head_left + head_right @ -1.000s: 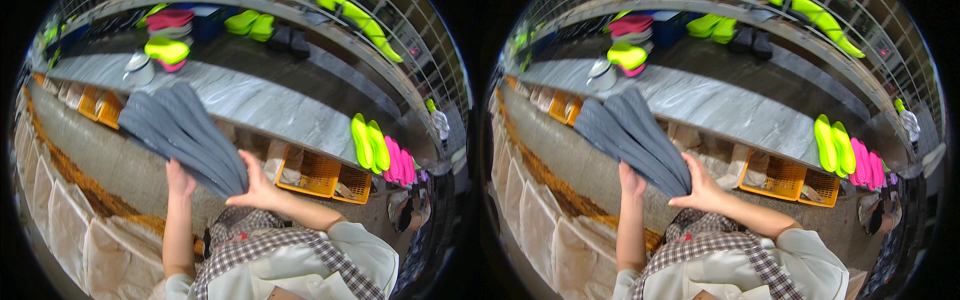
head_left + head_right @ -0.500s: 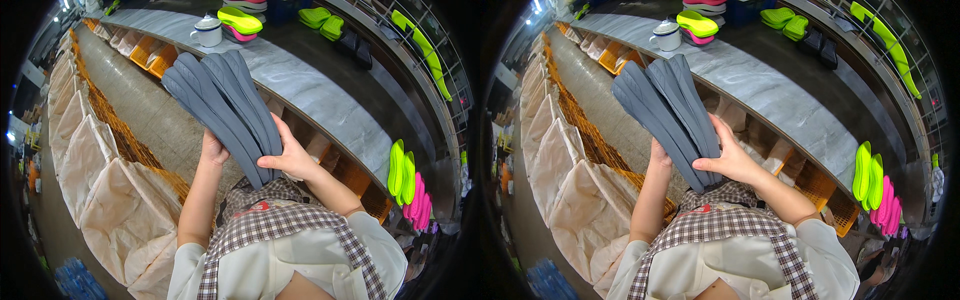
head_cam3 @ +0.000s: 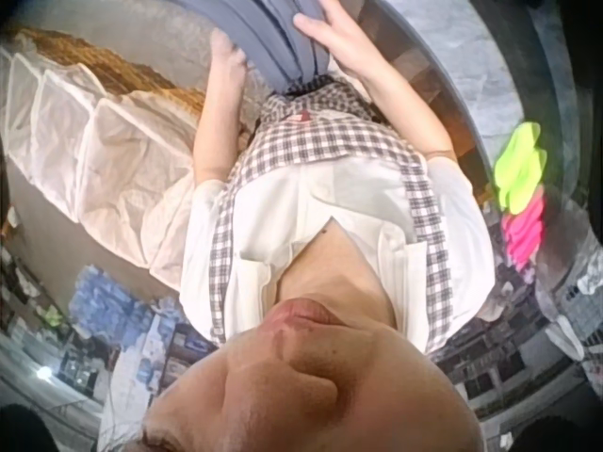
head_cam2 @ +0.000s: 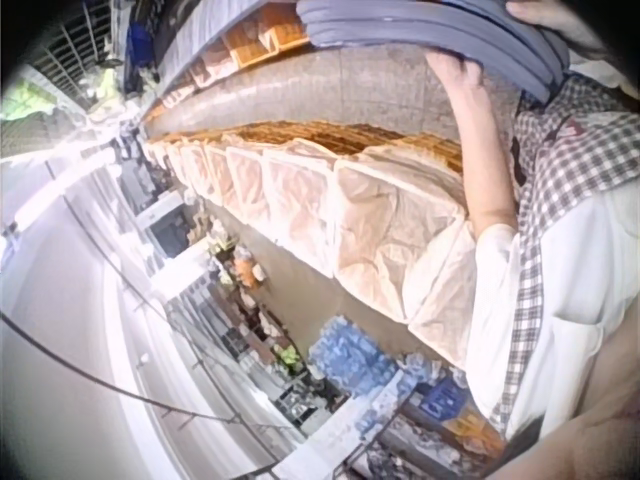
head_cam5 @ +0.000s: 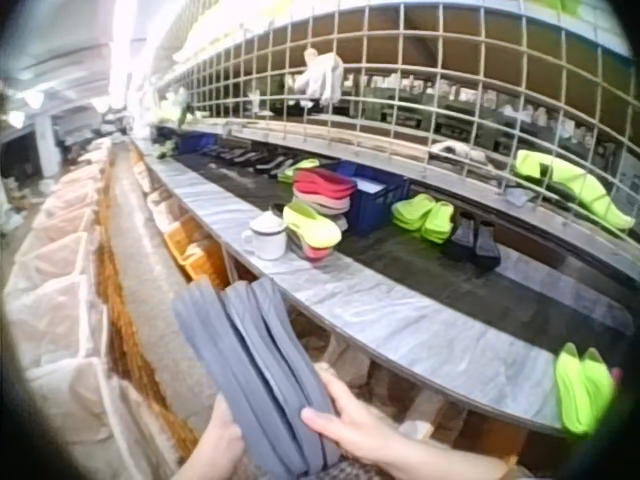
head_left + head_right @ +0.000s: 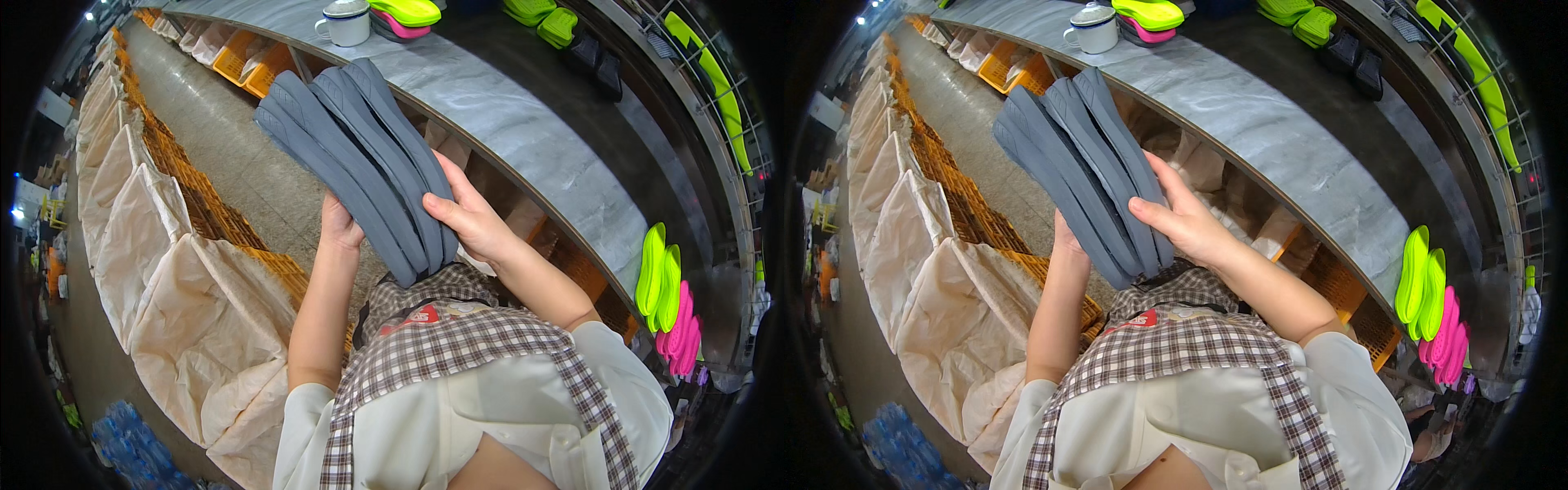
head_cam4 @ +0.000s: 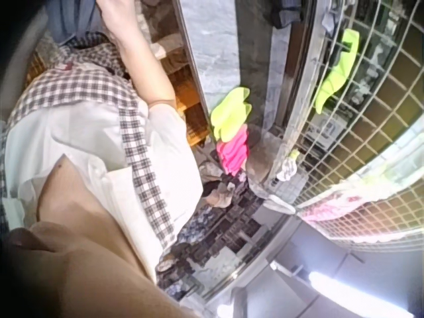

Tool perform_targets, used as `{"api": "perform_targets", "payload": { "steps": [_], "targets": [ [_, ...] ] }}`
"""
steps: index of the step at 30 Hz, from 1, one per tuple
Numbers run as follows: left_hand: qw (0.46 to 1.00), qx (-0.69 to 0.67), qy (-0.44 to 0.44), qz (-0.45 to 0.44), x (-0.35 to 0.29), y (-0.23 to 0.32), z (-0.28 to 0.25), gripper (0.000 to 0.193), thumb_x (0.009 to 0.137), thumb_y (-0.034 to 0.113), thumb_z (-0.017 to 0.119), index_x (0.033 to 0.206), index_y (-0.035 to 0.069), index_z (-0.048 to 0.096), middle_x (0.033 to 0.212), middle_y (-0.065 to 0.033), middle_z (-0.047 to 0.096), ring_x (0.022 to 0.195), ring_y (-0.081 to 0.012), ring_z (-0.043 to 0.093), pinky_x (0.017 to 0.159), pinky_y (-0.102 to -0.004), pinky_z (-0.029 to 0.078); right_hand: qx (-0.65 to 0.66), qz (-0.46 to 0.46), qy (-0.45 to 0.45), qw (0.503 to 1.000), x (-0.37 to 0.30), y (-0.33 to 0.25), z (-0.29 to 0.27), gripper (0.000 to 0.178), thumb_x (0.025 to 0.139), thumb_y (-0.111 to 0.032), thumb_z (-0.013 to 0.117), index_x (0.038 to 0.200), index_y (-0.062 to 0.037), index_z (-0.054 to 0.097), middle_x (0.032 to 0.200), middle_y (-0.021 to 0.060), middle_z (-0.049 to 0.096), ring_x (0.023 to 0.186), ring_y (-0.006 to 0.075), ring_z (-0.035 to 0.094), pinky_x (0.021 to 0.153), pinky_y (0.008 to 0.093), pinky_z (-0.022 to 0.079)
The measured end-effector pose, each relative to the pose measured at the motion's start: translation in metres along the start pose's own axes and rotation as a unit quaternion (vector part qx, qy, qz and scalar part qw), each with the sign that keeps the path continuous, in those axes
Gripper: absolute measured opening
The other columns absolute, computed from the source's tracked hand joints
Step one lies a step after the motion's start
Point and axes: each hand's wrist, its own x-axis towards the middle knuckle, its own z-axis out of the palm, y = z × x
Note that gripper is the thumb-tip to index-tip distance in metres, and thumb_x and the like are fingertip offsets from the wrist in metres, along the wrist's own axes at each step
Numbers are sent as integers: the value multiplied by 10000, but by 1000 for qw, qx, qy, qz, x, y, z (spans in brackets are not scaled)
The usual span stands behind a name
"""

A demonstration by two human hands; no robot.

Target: The person picks up neon green and dark gray slippers from a metal counter, wipes the neon green slippers with a white cloth, and places them back on the counter. The person handles the slippers one at a time and repeatedly wipes the same pair.

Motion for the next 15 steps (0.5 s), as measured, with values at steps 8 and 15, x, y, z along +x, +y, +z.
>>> {"api": "perform_targets", "payload": {
  "steps": [8, 15],
  "targets": [
    [1000, -5, 11, 18, 2, 3, -1, 485, 892, 326, 559, 1219, -27, 494, 1162, -149, 588, 1044, -259, 595, 889, -406, 515, -39, -9, -10, 999, 6, 7, -5, 715, 845, -270, 643, 1383, -10, 251, 1377, 176, 335, 1303, 257, 297, 1074, 395, 241],
    [995, 86, 9, 48, 0, 2, 7, 541, 879, 387, 571, 1246, 1, 476, 1186, -128, 574, 1063, -252, 582, 903, -395, 501, -11, 53, 44, 998, 20, 3, -18, 660, 849, -294, 638, 1334, -3, 298, 1313, 193, 375, 1174, 238, 445, 1014, 341, 328]
  ]
}}
